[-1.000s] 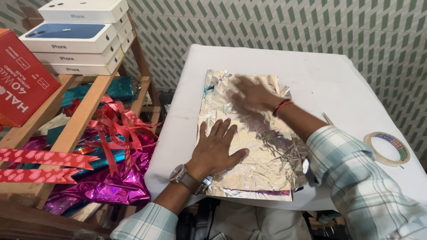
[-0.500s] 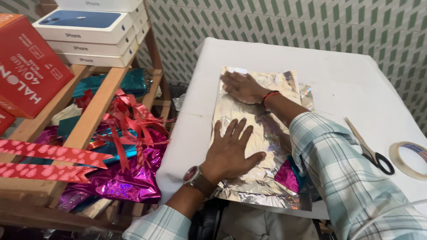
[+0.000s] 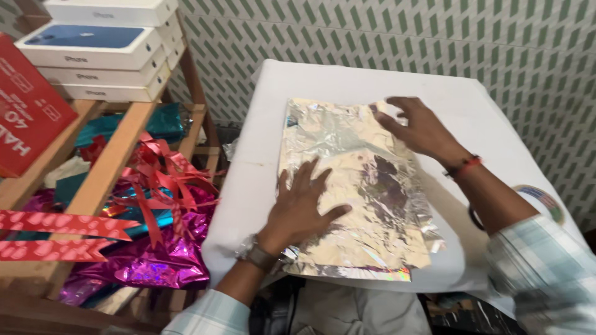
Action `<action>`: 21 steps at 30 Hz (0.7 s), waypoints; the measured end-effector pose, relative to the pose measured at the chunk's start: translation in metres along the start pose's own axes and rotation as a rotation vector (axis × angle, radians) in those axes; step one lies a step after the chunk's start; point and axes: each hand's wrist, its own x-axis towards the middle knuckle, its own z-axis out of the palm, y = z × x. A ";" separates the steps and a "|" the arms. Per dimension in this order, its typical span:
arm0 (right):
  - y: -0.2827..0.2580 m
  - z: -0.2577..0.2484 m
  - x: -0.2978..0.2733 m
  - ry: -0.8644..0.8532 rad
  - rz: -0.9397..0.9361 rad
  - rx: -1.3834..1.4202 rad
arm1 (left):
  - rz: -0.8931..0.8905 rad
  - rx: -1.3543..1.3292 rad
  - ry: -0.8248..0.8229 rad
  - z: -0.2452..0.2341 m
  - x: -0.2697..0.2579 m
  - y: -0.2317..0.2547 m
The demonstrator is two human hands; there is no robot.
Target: The person ties red ribbons into bows using tape and scissors, then stacks iPhone boxes on a wooden rack. They handle multiple sheets of metallic wrapping paper, folding and arranging them on the table.
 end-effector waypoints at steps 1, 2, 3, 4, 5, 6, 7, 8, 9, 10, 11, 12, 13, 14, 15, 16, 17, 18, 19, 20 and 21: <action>0.005 -0.011 -0.019 0.020 0.045 0.034 | 0.003 -0.048 0.057 -0.001 0.000 -0.002; 0.009 -0.016 -0.037 0.001 0.085 0.034 | 0.006 -0.161 0.173 -0.003 0.000 -0.004; 0.013 -0.020 -0.053 -0.018 0.123 0.032 | 0.006 -0.275 0.292 -0.006 0.000 -0.006; 0.018 -0.021 -0.067 -0.038 0.162 0.031 | 0.004 -0.388 0.410 -0.010 0.000 -0.008; 0.023 -0.022 -0.077 -0.076 0.229 0.038 | -0.031 -0.338 0.485 -0.016 0.000 -0.011; 0.028 -0.021 -0.087 -0.114 0.297 0.046 | -0.067 -0.287 0.559 -0.022 -0.001 -0.014; 0.033 -0.020 -0.096 -0.155 0.366 0.053 | -0.138 -0.187 0.496 -0.029 -0.004 -0.017; 0.037 -0.014 -0.101 -0.115 0.307 0.058 | -0.208 -0.087 0.431 -0.037 -0.009 -0.021; 0.038 -0.006 -0.105 -0.078 0.251 0.062 | -0.280 0.011 0.363 -0.042 -0.013 -0.022; 0.040 -0.002 -0.107 -0.042 0.194 0.066 | -0.247 0.056 0.337 -0.043 -0.015 -0.020; 0.040 0.001 -0.109 -0.031 0.176 0.093 | -0.221 0.100 0.312 -0.043 -0.018 -0.018; 0.038 0.008 -0.110 -0.021 0.159 0.119 | -0.194 0.144 0.287 -0.041 -0.020 -0.016; 0.033 0.015 -0.111 -0.008 0.143 0.150 | -0.233 0.111 0.250 -0.038 -0.020 -0.012; 0.029 0.020 -0.113 0.021 0.163 0.150 | -0.272 0.078 0.212 -0.035 -0.018 -0.008; 0.024 0.024 -0.115 0.053 0.185 0.151 | -0.308 0.046 0.172 -0.034 -0.016 -0.007; 0.019 0.027 -0.118 0.086 0.207 0.152 | -0.300 -0.002 0.199 -0.033 -0.012 -0.006; 0.013 0.030 -0.120 0.149 0.189 0.212 | -0.294 -0.050 0.228 -0.031 -0.008 -0.006; 0.008 0.033 -0.122 0.213 0.172 0.273 | -0.288 -0.098 0.257 -0.030 -0.004 -0.008; 0.004 0.033 -0.125 0.275 0.152 0.334 | -0.330 -0.115 0.256 -0.031 -0.001 -0.011; 0.001 0.031 -0.128 0.288 0.189 0.363 | -0.371 -0.132 0.254 -0.031 0.002 -0.014; -0.001 0.029 -0.129 0.299 0.225 0.393 | -0.416 -0.149 0.254 -0.033 0.005 -0.019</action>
